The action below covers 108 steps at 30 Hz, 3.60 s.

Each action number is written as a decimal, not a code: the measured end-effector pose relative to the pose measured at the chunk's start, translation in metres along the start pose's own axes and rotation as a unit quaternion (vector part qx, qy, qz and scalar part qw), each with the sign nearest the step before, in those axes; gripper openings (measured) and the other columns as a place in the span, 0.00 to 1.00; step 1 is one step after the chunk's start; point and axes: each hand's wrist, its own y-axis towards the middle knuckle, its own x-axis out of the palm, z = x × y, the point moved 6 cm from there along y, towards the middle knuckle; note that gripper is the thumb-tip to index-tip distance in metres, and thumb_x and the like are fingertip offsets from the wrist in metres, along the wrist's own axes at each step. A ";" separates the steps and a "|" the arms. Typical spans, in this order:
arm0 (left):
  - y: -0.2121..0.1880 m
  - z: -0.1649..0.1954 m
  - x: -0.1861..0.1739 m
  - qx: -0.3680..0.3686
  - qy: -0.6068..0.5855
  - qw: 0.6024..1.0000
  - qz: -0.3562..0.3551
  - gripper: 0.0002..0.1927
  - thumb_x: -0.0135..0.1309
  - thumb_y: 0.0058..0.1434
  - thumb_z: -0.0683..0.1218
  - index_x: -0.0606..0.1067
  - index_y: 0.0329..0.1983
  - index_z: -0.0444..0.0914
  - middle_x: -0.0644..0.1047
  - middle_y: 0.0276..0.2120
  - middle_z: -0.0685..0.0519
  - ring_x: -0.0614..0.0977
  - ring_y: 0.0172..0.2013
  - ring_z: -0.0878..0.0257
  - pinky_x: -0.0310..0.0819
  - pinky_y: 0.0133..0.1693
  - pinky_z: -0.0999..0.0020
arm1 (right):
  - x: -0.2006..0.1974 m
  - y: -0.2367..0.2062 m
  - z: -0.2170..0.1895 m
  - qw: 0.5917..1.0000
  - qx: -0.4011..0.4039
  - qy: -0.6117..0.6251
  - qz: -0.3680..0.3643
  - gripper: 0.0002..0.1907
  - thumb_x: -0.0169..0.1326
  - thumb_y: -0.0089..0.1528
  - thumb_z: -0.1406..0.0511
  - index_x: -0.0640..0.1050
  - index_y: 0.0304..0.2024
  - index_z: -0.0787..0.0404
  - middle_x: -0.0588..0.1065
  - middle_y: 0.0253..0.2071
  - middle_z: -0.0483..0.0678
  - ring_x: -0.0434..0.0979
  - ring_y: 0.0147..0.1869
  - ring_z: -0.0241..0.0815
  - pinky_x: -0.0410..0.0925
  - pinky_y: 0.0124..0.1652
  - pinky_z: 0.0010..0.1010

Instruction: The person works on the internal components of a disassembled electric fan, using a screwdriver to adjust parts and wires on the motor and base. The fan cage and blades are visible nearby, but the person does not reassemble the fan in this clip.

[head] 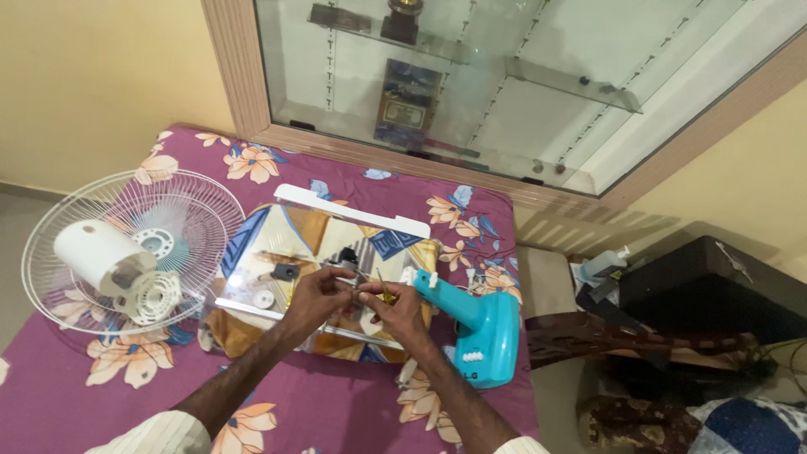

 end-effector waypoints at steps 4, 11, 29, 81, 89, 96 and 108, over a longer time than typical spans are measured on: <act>0.005 -0.001 0.034 -0.004 0.038 0.999 0.001 0.15 0.58 0.62 0.39 0.77 0.52 0.31 0.83 0.38 0.45 0.86 0.34 0.62 0.84 0.35 0.70 | -0.036 -0.006 0.000 1.000 -0.003 0.000 -0.024 0.12 0.62 0.62 0.65 0.84 0.46 0.65 0.82 0.36 0.47 0.80 0.33 0.31 0.75 0.29 0.24; 0.011 -0.013 0.048 -0.016 0.174 0.978 0.118 0.14 0.59 0.61 0.42 0.80 0.49 0.32 0.84 0.36 0.47 0.86 0.31 0.61 0.86 0.33 0.68 | -0.091 -0.013 0.025 0.997 0.061 0.020 0.034 0.10 0.62 0.60 0.65 0.83 0.42 0.64 0.81 0.37 0.43 0.80 0.35 0.31 0.75 0.28 0.24; 0.014 -0.014 0.001 -0.041 0.456 0.866 0.201 0.50 0.65 0.55 0.56 0.52 0.72 0.32 0.65 0.60 0.29 0.75 0.54 0.34 0.77 0.51 0.44 | -0.011 -0.005 0.054 0.954 -0.096 -0.201 -0.201 0.08 0.65 0.59 0.69 0.87 0.41 0.62 0.84 0.43 0.52 0.84 0.46 0.43 0.73 0.45 0.30; 0.042 -0.056 -0.010 -0.248 0.163 0.954 0.052 0.42 0.64 0.46 0.55 0.69 0.62 0.30 0.82 0.44 0.39 0.88 0.39 0.50 0.87 0.36 0.61 | -0.036 -0.005 0.070 0.976 0.151 0.141 0.069 0.10 0.64 0.58 0.70 0.83 0.43 0.64 0.79 0.35 0.48 0.75 0.27 0.36 0.74 0.26 0.24; 0.040 -0.057 -0.011 -0.255 0.079 0.962 0.049 0.40 0.62 0.48 0.52 0.68 0.62 0.30 0.81 0.45 0.38 0.87 0.41 0.49 0.87 0.34 0.58 | -0.025 -0.006 0.072 0.954 0.161 0.236 0.084 0.11 0.61 0.62 0.68 0.83 0.47 0.64 0.79 0.35 0.42 0.73 0.27 0.26 0.72 0.28 0.23; 0.041 -0.057 -0.011 -0.261 0.041 0.963 0.050 0.40 0.61 0.47 0.50 0.66 0.63 0.30 0.82 0.43 0.36 0.88 0.39 0.49 0.89 0.33 0.60 | -0.012 -0.002 0.074 0.908 0.216 0.358 0.030 0.11 0.58 0.67 0.62 0.81 0.49 0.60 0.64 0.24 0.37 0.58 0.18 0.25 0.73 0.31 0.26; 0.038 -0.045 -0.009 -0.268 0.025 0.962 0.044 0.46 0.62 0.46 0.53 0.62 0.66 0.29 0.80 0.47 0.33 0.87 0.40 0.46 0.90 0.34 0.56 | -0.008 -0.009 0.050 0.939 0.185 0.284 0.060 0.19 0.56 0.64 0.59 0.78 0.57 0.55 0.77 0.39 0.45 0.57 0.16 0.24 0.72 0.26 0.24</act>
